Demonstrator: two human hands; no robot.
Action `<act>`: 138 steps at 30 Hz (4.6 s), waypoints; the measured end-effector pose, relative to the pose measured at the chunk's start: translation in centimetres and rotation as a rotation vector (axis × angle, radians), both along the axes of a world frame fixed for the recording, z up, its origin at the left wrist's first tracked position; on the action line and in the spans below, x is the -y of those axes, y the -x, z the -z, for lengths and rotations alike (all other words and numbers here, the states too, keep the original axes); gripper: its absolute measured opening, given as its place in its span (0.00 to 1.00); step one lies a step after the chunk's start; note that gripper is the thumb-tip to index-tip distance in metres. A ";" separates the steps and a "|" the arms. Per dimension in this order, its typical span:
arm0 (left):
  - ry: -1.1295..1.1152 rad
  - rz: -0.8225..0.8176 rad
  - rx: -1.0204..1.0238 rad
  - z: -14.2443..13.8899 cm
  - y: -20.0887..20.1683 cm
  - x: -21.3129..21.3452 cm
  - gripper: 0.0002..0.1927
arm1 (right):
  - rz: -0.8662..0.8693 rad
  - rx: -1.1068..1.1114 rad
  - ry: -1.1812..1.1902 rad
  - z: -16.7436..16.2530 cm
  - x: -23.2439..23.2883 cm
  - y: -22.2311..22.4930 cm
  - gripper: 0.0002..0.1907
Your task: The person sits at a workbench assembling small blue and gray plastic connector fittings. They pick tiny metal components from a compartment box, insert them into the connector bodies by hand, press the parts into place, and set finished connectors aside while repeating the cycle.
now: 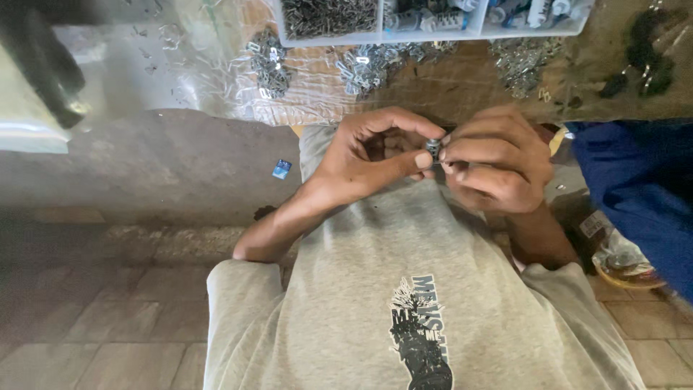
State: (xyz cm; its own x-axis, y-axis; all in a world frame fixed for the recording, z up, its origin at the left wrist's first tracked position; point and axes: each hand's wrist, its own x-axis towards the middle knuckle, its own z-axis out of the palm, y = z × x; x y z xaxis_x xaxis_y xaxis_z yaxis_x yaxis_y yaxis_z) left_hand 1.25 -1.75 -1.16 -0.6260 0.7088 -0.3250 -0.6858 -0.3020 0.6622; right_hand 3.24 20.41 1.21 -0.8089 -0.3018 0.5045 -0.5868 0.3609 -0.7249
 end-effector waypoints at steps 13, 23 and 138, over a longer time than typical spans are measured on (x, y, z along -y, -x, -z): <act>0.255 0.067 -0.338 0.0 1.0 4.5 0.12 | 0.002 0.215 -0.476 1.4 0.6 -0.2 0.25; 0.175 -0.307 -0.216 1.8 0.1 7.5 0.13 | 0.139 -0.009 -0.694 5.0 2.7 -1.6 0.26; 0.290 0.009 -0.210 -0.3 1.6 4.3 0.11 | -0.117 -0.035 -0.257 0.1 3.8 1.2 0.14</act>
State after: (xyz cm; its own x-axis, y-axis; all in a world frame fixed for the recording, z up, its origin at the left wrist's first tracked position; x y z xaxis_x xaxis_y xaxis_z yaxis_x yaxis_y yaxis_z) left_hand -0.38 -6.09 -0.88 -0.6947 0.6115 -0.3787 -0.5275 -0.0753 0.8462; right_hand 2.00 16.59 1.14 -0.7445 -0.5140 0.4262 -0.6583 0.4587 -0.5968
